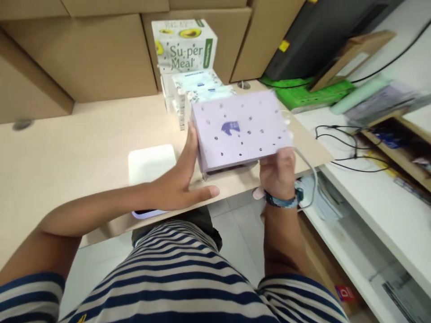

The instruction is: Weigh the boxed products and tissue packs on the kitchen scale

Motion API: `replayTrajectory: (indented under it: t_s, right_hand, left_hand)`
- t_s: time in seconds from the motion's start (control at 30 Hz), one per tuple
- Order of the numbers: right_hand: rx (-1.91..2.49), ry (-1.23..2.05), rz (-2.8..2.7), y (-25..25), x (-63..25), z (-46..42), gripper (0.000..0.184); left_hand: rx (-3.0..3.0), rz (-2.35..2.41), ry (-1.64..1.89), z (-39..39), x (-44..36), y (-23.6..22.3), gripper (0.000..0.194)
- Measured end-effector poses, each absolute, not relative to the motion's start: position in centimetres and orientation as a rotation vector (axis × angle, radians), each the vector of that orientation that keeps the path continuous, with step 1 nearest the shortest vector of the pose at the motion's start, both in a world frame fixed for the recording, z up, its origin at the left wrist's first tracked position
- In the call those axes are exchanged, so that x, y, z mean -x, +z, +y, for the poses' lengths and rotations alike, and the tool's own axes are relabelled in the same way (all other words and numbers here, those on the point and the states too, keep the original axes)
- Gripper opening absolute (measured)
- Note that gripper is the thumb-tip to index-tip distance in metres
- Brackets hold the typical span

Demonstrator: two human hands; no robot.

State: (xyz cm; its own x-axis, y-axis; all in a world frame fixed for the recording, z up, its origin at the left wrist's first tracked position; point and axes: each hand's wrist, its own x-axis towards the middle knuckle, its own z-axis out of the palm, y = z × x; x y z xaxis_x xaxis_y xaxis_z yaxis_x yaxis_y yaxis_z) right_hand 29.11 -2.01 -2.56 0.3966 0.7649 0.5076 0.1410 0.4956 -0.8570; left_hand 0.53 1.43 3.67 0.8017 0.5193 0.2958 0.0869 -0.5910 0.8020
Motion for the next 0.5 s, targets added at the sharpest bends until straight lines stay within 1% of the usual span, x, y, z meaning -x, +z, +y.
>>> replayTrajectory:
  t_s: [0.07,0.13,0.23,0.37,0.43,0.5]
  right_hand:
    - [1.043,0.549,-1.066,-4.0,-30.3,-1.6,0.059]
    - [1.096,0.582,-1.059,-5.5,-31.3,-1.5,0.058]
    - [1.14,0.529,-1.054,-7.5,-31.8,-1.4,0.065]
    - [1.132,0.524,-0.956,-9.4,-30.5,-1.3,0.076]
    - [1.115,0.538,-0.931,-10.0,-29.4,-1.6,0.079]
    - [1.106,0.522,-0.908,-10.4,-28.6,-2.3,0.084]
  left_hand:
    - [-2.081,0.472,0.525,0.7,-1.8,2.3,0.145]
    - [-2.013,0.52,0.448,0.4,-2.4,1.1,0.149]
    - [-1.973,0.551,0.398,0.4,-2.4,1.0,0.147]
    - [-1.941,0.682,0.34,0.4,-0.8,2.5,0.131]
    - [-1.948,0.787,0.366,0.8,0.8,2.7,0.126]
    - [-1.973,0.91,0.466,2.1,3.4,2.1,0.124]
